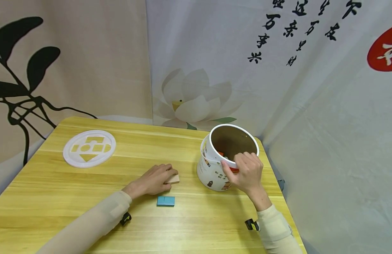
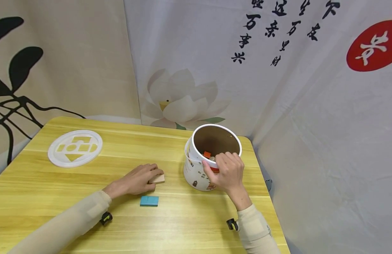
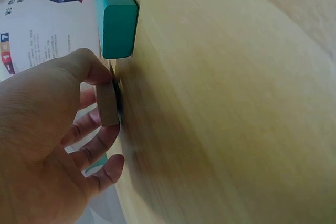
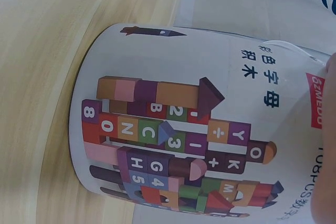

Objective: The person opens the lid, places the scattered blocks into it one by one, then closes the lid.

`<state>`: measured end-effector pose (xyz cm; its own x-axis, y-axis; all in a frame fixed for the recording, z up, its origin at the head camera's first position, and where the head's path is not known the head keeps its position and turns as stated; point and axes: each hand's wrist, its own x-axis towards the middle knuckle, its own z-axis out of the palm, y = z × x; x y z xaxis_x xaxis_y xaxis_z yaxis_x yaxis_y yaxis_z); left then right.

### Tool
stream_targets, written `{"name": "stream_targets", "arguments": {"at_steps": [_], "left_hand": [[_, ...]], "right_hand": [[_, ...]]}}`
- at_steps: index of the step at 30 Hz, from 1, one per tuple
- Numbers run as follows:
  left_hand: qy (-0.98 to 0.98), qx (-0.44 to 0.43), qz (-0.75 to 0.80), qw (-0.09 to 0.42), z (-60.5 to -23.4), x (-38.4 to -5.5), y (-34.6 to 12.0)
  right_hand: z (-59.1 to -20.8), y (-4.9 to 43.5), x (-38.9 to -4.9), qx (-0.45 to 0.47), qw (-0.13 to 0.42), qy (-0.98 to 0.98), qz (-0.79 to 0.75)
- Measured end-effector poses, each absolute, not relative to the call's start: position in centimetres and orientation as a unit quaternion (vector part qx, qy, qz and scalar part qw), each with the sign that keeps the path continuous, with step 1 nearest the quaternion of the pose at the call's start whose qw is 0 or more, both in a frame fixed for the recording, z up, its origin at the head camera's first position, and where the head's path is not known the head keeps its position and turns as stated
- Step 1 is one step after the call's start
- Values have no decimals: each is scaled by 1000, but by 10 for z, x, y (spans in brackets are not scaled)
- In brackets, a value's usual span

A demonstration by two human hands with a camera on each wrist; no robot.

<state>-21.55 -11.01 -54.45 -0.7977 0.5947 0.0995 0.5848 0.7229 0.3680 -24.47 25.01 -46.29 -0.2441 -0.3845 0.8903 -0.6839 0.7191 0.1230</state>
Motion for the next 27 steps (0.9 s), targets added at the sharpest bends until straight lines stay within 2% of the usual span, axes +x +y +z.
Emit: {"name": "stream_targets", "arguments": {"at_steps": [11,27], "left_hand": [[922,309,235,-9,-534,-216,-110],[892,332,285,-112,-477,-223,-98]], "right_hand": [[-463,250,-245,344,511,-774,147],[-464,251,-246,344,513,-772,150]]}}
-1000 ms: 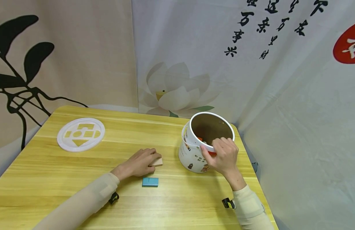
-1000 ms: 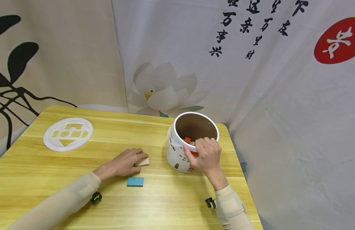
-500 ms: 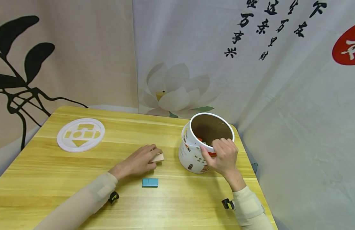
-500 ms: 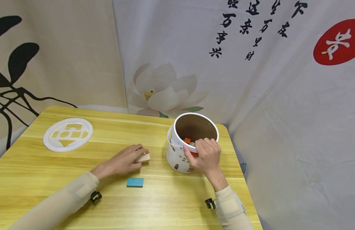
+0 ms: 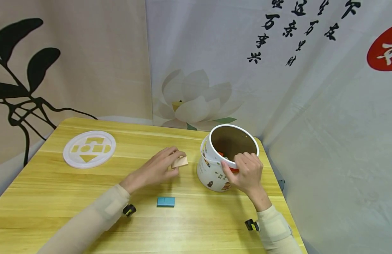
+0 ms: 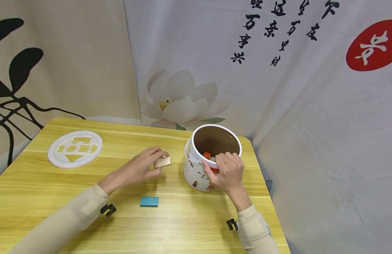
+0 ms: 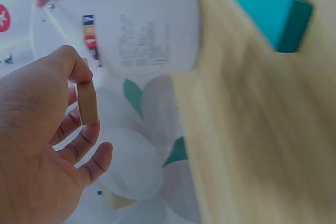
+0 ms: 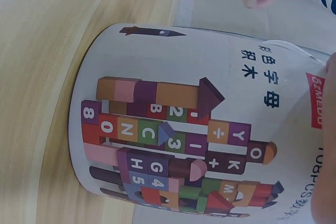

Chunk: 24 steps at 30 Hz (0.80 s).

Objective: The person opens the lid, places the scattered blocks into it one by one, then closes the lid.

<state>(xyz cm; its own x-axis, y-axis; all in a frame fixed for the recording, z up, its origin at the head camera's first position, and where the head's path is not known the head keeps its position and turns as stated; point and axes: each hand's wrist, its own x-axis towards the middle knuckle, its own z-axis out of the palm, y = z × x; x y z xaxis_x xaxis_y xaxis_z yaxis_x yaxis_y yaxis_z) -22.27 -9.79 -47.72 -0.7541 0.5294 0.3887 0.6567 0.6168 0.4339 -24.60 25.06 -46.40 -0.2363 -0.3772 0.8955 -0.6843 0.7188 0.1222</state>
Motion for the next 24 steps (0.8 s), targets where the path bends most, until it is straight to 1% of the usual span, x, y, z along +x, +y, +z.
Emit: {"name": "stream_targets", "arguments": {"at_steps": [14,19,24], "left_hand": [[-872,-358,-284,175,-409,-244,-78],[-866,-371,-278,187,-389,-252,-66],[-863,-391,-262,182,-372,-258,-52]], "right_hand": [[-464,250,-245,343,513,-772,150],[-464,250,-245,342,513,-773,148],[-463,250,-245,343,514,-772,147]]}}
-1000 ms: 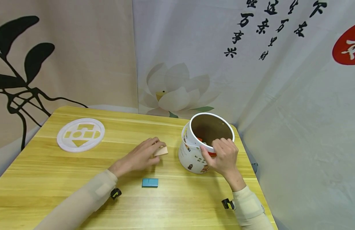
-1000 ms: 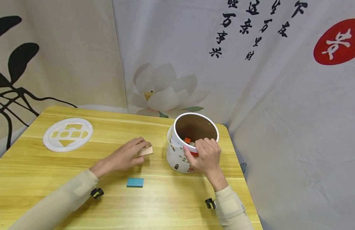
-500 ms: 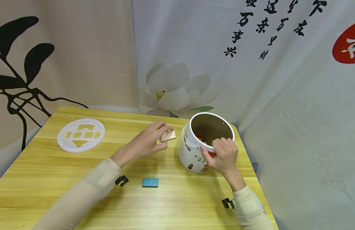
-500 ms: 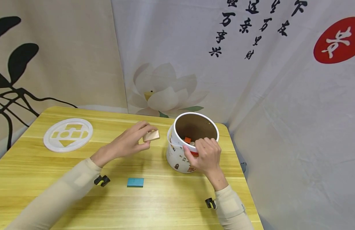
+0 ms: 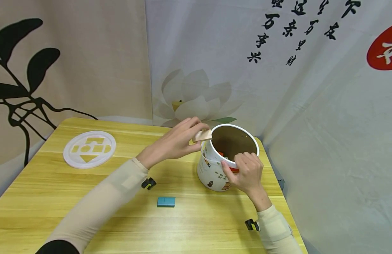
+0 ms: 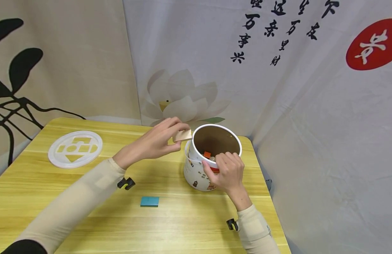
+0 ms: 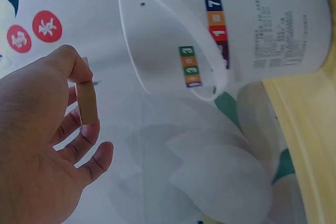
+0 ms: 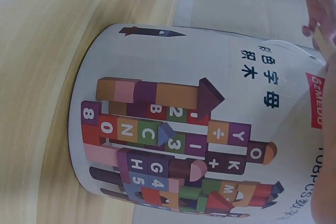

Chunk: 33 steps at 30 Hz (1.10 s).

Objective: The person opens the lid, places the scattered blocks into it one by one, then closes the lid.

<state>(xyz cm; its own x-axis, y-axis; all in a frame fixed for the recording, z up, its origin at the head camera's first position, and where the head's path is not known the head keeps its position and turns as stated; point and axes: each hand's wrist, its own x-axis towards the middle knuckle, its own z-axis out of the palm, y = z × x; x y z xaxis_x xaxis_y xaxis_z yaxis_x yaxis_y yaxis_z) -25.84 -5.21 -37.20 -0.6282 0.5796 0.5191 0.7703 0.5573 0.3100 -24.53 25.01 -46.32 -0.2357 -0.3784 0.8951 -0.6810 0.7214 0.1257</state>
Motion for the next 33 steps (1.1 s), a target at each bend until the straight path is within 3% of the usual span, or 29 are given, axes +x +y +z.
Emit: {"name": "stream_targets", "arguments": {"at_steps": [15,33], "left_hand": [[-866,-438,-212,117,-348,-282,5],[-880,-443,-152,80,-353,-287,41]], "right_hand": [[-463,251,-247,347,511,-774,138],[-465,253,-247,350,512,-772,138]]}}
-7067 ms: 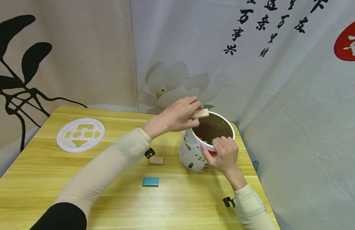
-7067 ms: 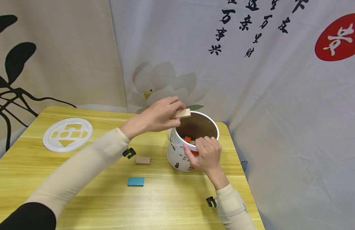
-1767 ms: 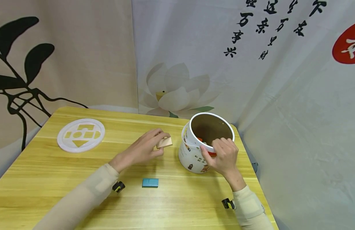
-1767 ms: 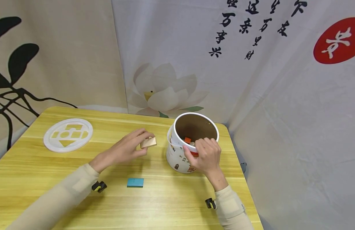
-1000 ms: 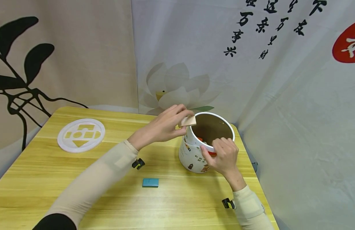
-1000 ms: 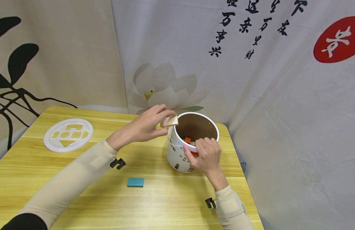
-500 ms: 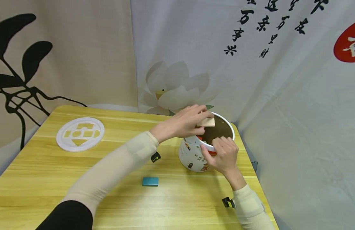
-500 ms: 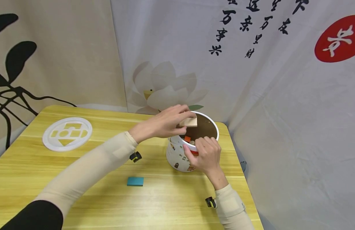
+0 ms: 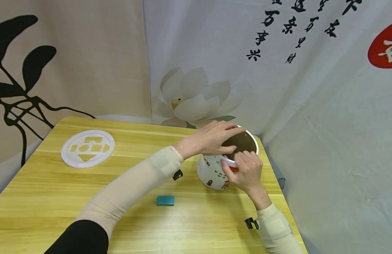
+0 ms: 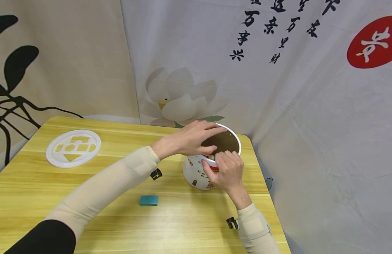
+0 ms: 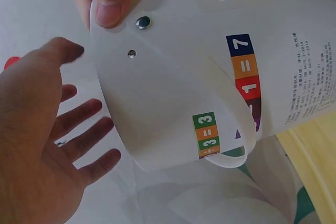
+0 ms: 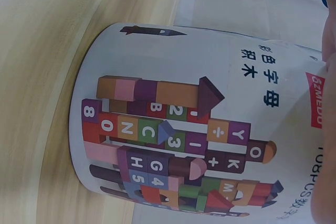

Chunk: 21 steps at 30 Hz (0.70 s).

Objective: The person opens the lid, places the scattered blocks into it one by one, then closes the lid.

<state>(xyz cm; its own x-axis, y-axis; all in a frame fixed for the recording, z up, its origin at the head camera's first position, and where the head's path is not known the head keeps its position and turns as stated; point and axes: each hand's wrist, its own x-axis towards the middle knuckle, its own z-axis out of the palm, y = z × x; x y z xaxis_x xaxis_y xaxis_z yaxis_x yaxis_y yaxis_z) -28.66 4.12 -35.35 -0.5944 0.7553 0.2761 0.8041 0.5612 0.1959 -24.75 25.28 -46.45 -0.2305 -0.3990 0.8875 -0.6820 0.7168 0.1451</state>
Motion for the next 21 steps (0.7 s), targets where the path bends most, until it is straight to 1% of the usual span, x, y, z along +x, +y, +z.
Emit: {"name": "stream_targets", "arguments": {"at_steps": [7,16,21], "left_hand": [[-884,-441,-138,75,-356,-282,36],[-893,-426,-126,79,-363,-266,15],[-894,-420,-120,96,-369,-258,-1]], "right_hand": [[-464,253,-249,353,519,-766,136],[-464,252,-249,353,517,-768,134],[-465,252,-249,350,517,-769,138]]}}
